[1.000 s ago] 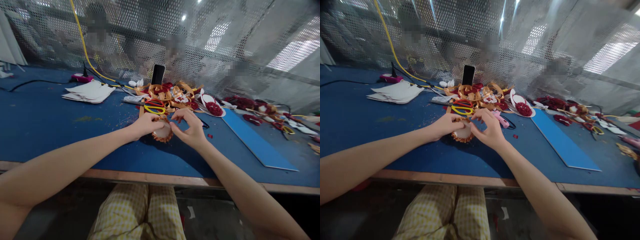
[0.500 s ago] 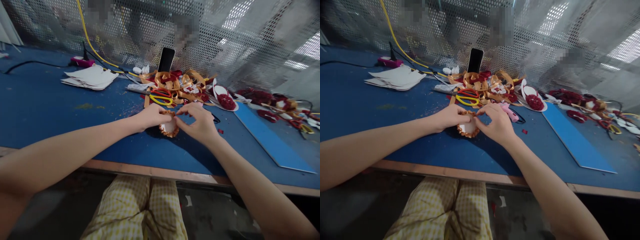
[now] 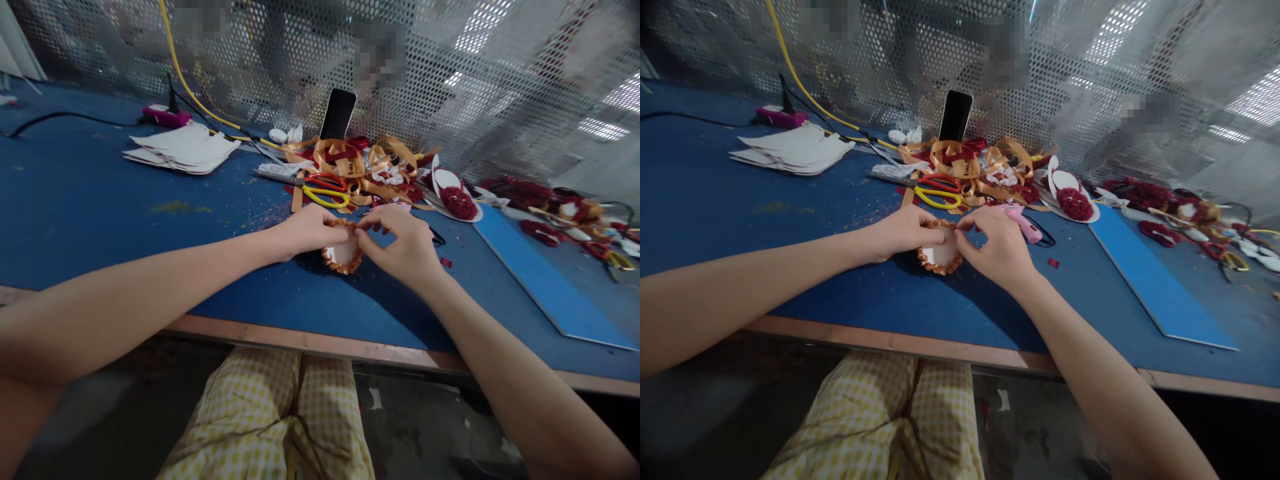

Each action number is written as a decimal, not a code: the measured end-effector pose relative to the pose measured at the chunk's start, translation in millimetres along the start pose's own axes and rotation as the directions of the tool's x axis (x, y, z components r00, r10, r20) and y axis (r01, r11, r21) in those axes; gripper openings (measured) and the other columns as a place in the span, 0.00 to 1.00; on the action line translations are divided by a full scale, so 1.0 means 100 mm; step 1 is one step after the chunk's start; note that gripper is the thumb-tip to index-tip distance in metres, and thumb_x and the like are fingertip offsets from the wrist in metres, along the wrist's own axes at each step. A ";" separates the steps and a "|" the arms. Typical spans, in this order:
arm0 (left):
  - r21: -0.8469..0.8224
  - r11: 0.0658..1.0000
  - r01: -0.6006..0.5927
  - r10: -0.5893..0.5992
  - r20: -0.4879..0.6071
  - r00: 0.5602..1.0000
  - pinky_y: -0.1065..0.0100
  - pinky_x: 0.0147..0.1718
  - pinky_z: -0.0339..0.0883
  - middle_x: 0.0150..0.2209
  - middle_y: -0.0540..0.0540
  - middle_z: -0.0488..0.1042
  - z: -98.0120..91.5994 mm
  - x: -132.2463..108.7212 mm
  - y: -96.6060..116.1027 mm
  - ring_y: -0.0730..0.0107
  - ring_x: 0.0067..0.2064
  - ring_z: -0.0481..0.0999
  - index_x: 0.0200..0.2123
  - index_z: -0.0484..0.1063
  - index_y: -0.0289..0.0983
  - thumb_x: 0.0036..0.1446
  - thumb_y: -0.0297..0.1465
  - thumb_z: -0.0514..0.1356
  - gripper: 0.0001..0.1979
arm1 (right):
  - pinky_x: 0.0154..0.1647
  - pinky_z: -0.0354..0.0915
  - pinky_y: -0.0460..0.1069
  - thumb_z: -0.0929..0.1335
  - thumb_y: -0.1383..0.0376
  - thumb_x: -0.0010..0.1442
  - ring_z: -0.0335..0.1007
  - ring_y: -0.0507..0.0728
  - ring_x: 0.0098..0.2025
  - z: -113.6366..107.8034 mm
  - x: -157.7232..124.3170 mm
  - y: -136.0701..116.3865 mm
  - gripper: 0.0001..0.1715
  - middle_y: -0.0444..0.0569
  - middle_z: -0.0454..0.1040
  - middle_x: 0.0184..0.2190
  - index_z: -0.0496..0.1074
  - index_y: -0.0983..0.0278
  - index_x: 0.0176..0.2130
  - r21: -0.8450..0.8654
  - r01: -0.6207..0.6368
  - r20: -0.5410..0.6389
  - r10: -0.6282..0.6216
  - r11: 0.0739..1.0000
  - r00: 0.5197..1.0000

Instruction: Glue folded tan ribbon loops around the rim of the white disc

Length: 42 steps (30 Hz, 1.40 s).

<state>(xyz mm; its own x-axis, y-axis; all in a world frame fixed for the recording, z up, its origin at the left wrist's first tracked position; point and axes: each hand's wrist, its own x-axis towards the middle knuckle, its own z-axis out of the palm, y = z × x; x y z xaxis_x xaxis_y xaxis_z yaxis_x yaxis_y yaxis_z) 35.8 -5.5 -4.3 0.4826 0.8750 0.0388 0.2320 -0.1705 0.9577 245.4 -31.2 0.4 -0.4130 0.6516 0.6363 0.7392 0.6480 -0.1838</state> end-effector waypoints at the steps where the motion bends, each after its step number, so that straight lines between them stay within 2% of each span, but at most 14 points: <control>1: 0.002 1.000 0.001 -0.001 -0.003 1.000 0.64 0.28 0.46 0.20 0.53 0.56 0.00 0.00 0.00 0.74 0.25 0.53 0.17 0.60 0.39 0.50 0.30 0.63 0.16 | 0.40 0.72 0.57 0.71 0.65 0.61 0.76 0.60 0.37 0.00 0.00 0.00 0.02 0.49 0.81 0.35 0.75 0.57 0.35 0.002 -0.003 0.003 0.003 1.000 1.000; 19: 0.010 1.000 -0.016 0.016 0.015 1.000 0.63 0.28 0.42 0.20 0.53 0.57 -0.01 -0.01 -0.01 0.75 0.24 0.53 0.18 0.59 0.39 0.50 0.32 0.62 0.15 | 0.38 0.70 0.55 0.70 0.68 0.59 0.74 0.58 0.33 0.05 -0.01 0.01 0.04 0.47 0.80 0.31 0.73 0.58 0.33 0.007 -0.021 -0.022 0.021 1.000 1.000; 29: 0.009 1.000 -0.009 0.009 0.003 1.000 0.64 0.28 0.44 0.20 0.53 0.57 -0.01 0.01 -0.04 0.74 0.25 0.53 0.17 0.59 0.39 0.49 0.32 0.63 0.16 | 0.36 0.68 0.54 0.70 0.67 0.61 0.74 0.57 0.32 0.02 0.00 -0.02 0.04 0.47 0.80 0.31 0.74 0.58 0.34 0.007 -0.035 -0.007 0.035 0.999 0.999; 34: -0.033 0.999 -0.033 0.034 0.020 0.999 0.66 0.29 0.51 0.22 0.53 0.63 0.00 0.01 -0.01 0.73 0.27 0.59 0.20 0.67 0.37 0.50 0.31 0.62 0.10 | 0.34 0.66 0.54 0.67 0.64 0.65 0.74 0.57 0.32 -0.04 -0.01 -0.05 0.07 0.48 0.81 0.33 0.77 0.59 0.37 0.065 -0.121 -0.020 0.122 0.991 0.992; 37: -0.059 0.998 -0.014 0.015 0.028 0.999 0.67 0.30 0.54 0.24 0.52 0.68 0.00 0.02 -0.01 0.72 0.28 0.63 0.22 0.72 0.36 0.50 0.31 0.63 0.08 | 0.35 0.66 0.54 0.66 0.62 0.68 0.74 0.58 0.34 -0.05 -0.01 -0.03 0.10 0.48 0.80 0.33 0.78 0.58 0.39 0.179 -0.254 -0.073 0.270 0.950 0.960; 39: -0.090 0.996 -0.001 0.005 0.046 0.999 0.68 0.30 0.55 0.25 0.51 0.71 0.00 0.03 -0.03 0.72 0.29 0.66 0.25 0.76 0.35 0.51 0.33 0.64 0.07 | 0.37 0.68 0.54 0.65 0.58 0.68 0.75 0.59 0.35 -0.04 0.00 0.02 0.13 0.49 0.80 0.33 0.78 0.58 0.37 0.336 -0.322 -0.081 0.368 0.885 0.926; 40: -0.109 0.994 -0.005 0.012 0.061 0.998 0.68 0.30 0.57 0.26 0.51 0.73 0.00 0.04 -0.04 0.71 0.29 0.67 0.28 0.78 0.35 0.51 0.34 0.65 0.07 | 0.39 0.69 0.55 0.65 0.55 0.68 0.76 0.60 0.37 -0.03 0.01 0.04 0.14 0.49 0.81 0.33 0.78 0.58 0.37 0.434 -0.345 -0.052 0.406 0.832 0.913; 42: -0.135 0.990 -0.036 0.049 0.092 0.995 0.68 0.32 0.61 0.30 0.49 0.77 -0.01 0.04 -0.06 0.70 0.32 0.71 0.33 0.81 0.35 0.51 0.35 0.67 0.09 | 0.44 0.72 0.57 0.65 0.48 0.67 0.78 0.62 0.41 -0.01 0.04 0.07 0.20 0.50 0.82 0.36 0.78 0.57 0.37 0.614 -0.395 0.083 0.443 0.683 0.893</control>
<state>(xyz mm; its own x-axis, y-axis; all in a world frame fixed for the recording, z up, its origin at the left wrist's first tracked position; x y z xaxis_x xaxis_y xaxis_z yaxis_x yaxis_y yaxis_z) 35.5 -0.1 -9.8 0.5690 0.8202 0.0591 0.0982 -0.1391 0.9854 249.9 -24.1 2.9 -0.0856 0.9012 0.4249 0.3413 0.4271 -0.8373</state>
